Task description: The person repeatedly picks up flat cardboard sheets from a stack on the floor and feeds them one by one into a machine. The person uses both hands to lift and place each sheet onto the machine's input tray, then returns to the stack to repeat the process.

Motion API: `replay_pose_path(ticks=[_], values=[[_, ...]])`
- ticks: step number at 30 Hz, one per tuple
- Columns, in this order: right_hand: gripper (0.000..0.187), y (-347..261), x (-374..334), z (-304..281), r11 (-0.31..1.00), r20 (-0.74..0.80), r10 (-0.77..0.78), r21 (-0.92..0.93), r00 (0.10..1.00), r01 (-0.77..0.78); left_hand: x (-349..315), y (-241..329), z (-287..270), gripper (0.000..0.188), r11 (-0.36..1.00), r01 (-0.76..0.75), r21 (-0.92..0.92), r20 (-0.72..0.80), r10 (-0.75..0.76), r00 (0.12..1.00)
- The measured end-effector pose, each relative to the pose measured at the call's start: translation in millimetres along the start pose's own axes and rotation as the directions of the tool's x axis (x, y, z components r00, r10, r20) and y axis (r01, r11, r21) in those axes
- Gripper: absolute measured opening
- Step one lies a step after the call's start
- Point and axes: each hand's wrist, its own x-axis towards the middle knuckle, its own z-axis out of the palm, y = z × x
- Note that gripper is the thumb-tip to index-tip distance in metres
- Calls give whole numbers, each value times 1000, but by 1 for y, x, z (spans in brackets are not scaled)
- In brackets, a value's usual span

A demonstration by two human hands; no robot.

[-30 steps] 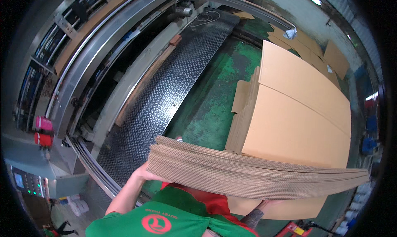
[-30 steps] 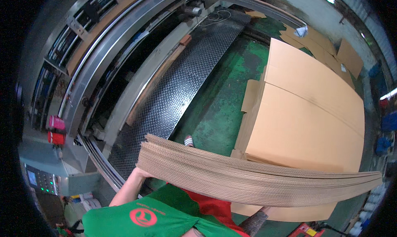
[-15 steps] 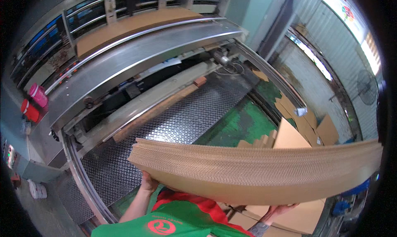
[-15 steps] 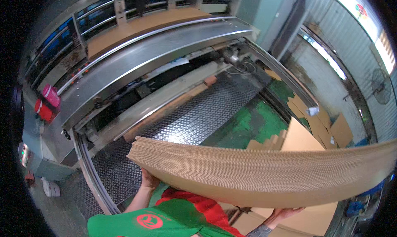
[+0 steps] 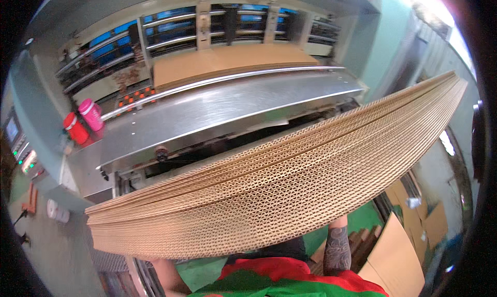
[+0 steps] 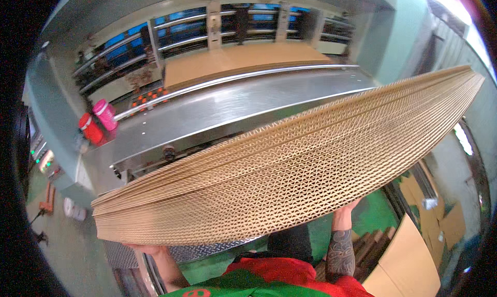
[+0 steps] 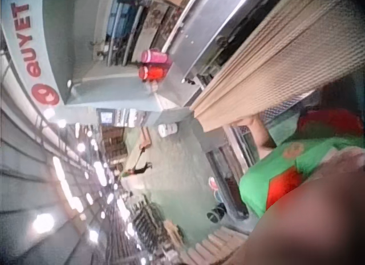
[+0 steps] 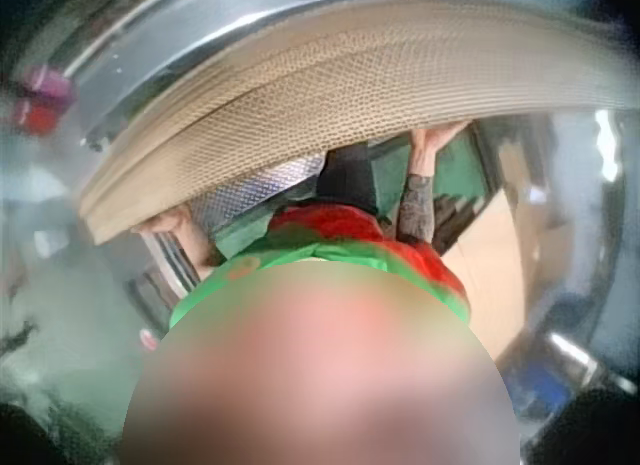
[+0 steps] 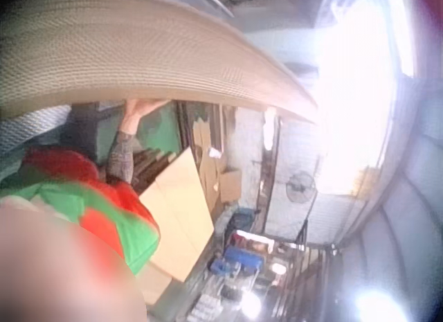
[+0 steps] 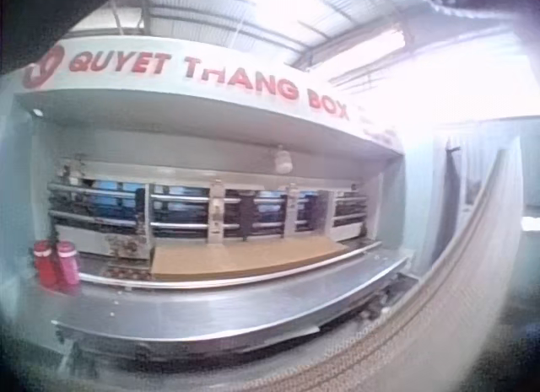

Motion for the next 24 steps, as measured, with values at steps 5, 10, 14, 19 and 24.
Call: replay_pose_path(ticks=[5,10,14,19,24], values=[[88,93,103,46,960,97,234,135,967,-245,10,9,72,99,960,-255,113,-69,263,962],[87,157,225,142,861,89,379,330,921,-387,27,-13,241,98,910,-371,185,-117,395,911],[93,185,291,182,735,58,582,389,811,-555,39,-4,357,98,856,-405,321,-130,464,876],[88,231,339,158,823,-56,516,310,855,-477,51,17,393,98,858,-402,320,-140,463,875],[68,197,376,135,672,-65,731,-108,680,-733,96,-30,384,75,477,-389,788,159,452,877]])
